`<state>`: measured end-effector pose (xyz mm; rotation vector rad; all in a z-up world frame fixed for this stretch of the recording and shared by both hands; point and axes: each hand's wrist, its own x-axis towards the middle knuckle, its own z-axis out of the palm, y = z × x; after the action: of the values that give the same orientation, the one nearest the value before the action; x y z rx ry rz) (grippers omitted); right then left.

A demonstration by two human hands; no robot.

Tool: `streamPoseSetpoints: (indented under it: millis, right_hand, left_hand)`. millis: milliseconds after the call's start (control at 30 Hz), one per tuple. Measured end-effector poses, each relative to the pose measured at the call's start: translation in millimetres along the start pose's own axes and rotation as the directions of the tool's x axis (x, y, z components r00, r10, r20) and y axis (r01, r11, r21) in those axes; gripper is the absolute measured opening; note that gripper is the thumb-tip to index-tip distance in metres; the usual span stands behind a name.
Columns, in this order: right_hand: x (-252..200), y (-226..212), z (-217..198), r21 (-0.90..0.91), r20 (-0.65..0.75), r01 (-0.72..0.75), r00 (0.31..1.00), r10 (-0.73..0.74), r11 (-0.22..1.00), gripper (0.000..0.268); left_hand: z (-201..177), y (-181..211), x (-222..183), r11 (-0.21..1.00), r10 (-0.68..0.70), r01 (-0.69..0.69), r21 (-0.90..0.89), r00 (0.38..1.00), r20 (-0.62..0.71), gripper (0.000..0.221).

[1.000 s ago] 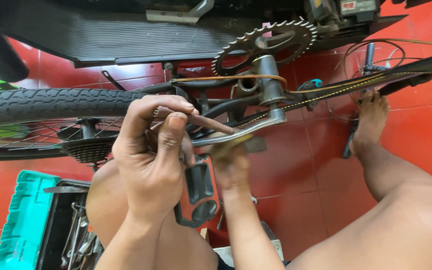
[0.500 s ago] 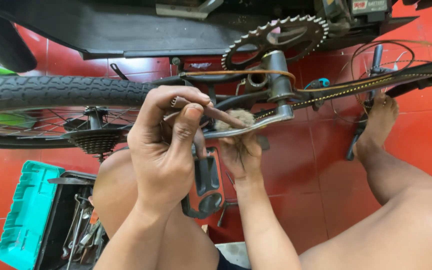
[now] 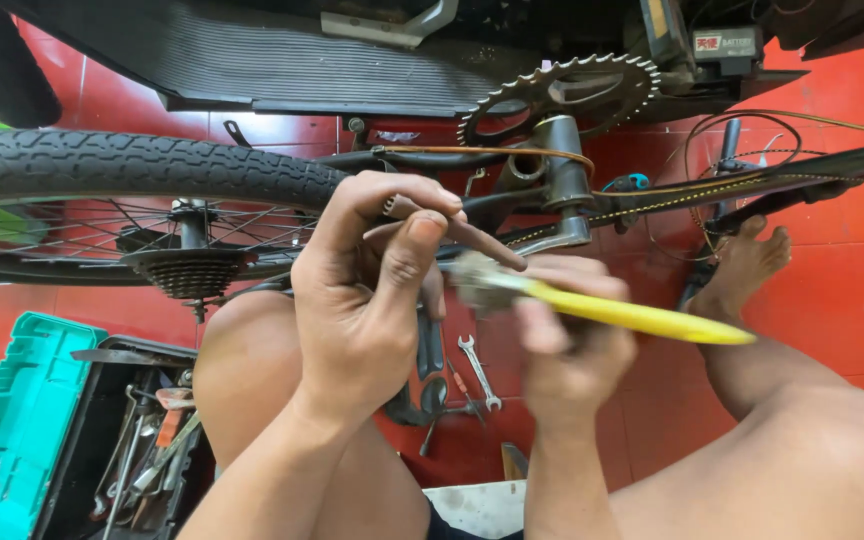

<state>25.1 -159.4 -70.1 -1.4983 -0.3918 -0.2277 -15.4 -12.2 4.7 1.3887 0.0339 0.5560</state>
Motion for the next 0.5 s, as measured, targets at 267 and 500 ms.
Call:
streamPoseSetpoints:
  millis: [267,500]
  right_hand:
    - [7.8,-1.6,6.6,-0.371,-0.116,0.091,0.983,-0.144,0.924,0.017]
    - [-10.6,31.2,1.2,-0.186,-0.26,0.138,0.948,-0.184,0.973,0.025]
  left_hand:
    - [-1.8,-1.1,-0.3,0.997,0.009,-0.011,-0.08,1.0,-0.025,0.011]
    - [-3.1,-5.2,-3.5,0.996,-0.01,0.008,-0.09,1.0,-0.03,0.014]
